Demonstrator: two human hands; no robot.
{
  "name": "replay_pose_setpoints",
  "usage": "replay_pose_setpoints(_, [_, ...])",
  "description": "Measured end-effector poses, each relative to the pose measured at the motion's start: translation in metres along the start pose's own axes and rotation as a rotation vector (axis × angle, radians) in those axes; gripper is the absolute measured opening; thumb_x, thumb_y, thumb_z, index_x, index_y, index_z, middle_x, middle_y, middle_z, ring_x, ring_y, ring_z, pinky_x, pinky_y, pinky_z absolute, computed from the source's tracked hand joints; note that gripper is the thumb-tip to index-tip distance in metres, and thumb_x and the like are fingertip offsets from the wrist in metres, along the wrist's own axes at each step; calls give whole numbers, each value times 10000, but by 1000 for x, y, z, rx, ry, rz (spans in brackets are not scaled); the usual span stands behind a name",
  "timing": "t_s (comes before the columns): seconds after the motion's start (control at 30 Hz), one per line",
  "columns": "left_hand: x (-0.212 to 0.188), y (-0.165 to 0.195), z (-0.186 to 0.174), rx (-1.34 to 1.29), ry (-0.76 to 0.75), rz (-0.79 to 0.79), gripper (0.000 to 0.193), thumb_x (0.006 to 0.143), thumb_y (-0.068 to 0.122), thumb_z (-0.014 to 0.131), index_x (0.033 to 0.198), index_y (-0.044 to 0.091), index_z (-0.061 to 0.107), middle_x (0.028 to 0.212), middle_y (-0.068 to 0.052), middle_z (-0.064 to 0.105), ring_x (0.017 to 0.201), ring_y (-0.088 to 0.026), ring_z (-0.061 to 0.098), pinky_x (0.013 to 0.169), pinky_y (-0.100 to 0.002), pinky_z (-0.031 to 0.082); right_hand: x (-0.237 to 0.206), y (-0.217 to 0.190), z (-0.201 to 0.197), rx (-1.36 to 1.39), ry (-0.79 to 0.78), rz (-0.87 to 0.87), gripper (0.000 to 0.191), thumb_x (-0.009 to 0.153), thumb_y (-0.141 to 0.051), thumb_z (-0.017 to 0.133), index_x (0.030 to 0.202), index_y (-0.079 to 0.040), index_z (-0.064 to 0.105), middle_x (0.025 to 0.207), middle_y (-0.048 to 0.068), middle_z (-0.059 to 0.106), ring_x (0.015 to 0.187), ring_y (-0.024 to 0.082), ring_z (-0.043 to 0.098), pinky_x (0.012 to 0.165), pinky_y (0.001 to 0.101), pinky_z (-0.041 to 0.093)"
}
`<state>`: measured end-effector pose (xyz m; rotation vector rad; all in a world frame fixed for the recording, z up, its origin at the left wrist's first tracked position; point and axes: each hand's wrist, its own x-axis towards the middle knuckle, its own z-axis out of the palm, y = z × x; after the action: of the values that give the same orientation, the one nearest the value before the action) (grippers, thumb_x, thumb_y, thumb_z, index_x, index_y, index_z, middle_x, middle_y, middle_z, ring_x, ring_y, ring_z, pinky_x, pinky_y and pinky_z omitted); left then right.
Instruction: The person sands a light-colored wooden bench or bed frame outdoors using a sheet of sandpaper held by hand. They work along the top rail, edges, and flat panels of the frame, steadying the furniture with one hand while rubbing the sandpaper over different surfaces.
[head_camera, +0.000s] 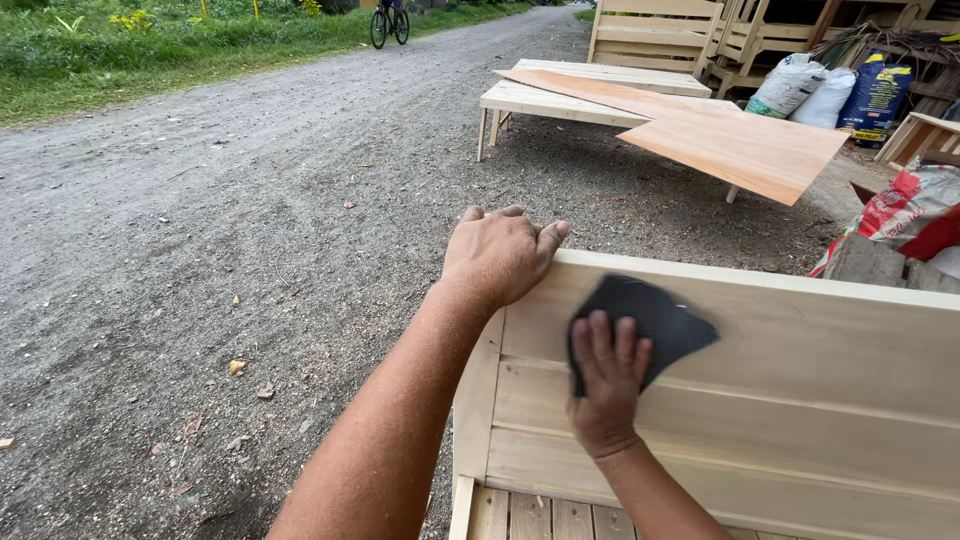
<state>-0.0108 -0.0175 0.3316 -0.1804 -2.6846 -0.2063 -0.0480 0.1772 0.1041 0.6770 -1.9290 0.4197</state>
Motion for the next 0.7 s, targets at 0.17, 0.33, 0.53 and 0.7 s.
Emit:
replay_pose_setpoints(0.17, [-7,0,3,-41,88,-1,576,1036,510,320,1081,198,803,1175,-130,730,1238,-261,603,1114,-516,340,-7,2,5,-154,-138,-255,747,829,-80,645,1552,-221,516,1656,-20,412,1581,246,258,1292,471,111])
replay_pose_setpoints(0.33, [-11,5,0,-3,69,-11,545,1051,501,315,1114,240,789,1070,-89,773,1307,-202,575,1085,-470,375,-11,84,-78,-59,118,70,564,1057,-133,501,1612,-73,420,1719,133,304,1620,395,158,1310,549,31])
replay_pose_setpoints(0.53, [-11,11,2,1,115,-33,559,1039,528,327,1059,254,814,1098,-73,759,1260,-192,590,1083,-466,363,5,39,-43,60,314,235,515,1159,-238,402,1646,-73,365,1735,175,255,1632,437,112,1323,577,33])
replay_pose_setpoints(0.7, [-13,6,1,12,151,-5,544,1035,524,347,1051,249,816,1083,-77,765,1255,-187,597,1060,-453,382,9,19,-31,-99,-96,-110,521,1048,-190,495,1570,-192,494,1682,19,392,1623,295,215,1331,504,68])
